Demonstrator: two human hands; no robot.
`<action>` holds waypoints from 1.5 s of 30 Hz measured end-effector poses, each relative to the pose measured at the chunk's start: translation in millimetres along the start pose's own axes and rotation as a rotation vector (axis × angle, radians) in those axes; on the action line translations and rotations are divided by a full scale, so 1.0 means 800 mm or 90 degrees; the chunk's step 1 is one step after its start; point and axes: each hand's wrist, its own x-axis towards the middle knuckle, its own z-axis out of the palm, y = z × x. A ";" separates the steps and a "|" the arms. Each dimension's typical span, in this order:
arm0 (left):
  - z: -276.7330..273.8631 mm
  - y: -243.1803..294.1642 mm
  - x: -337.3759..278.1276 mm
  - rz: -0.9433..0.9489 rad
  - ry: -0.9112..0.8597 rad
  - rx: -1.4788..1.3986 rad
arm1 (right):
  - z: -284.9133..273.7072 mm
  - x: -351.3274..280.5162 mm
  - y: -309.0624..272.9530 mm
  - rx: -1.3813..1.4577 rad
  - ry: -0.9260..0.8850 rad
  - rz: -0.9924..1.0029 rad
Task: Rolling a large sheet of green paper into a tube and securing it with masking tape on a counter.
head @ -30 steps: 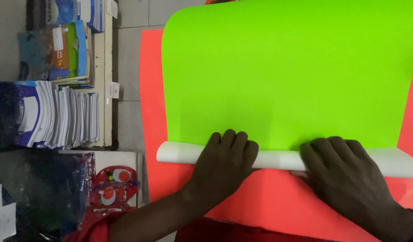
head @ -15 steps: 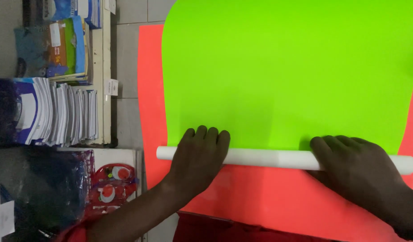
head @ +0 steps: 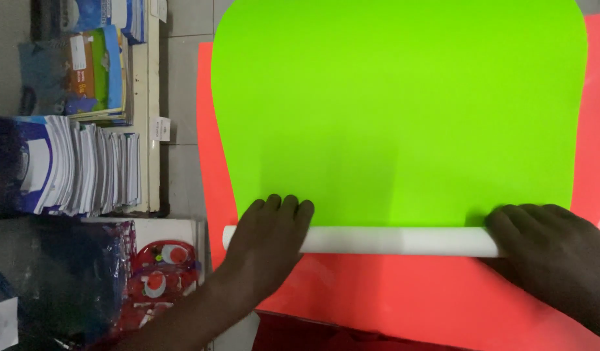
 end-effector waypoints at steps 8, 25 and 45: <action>0.022 0.062 0.017 0.072 0.341 0.012 | -0.020 0.027 -0.032 -0.033 -0.064 -0.046; -0.007 0.098 0.043 0.047 0.312 -0.022 | -0.025 0.080 -0.100 0.077 -0.018 -0.123; -0.007 0.091 0.036 0.045 0.290 -0.056 | -0.045 0.107 -0.135 -0.046 0.086 -0.094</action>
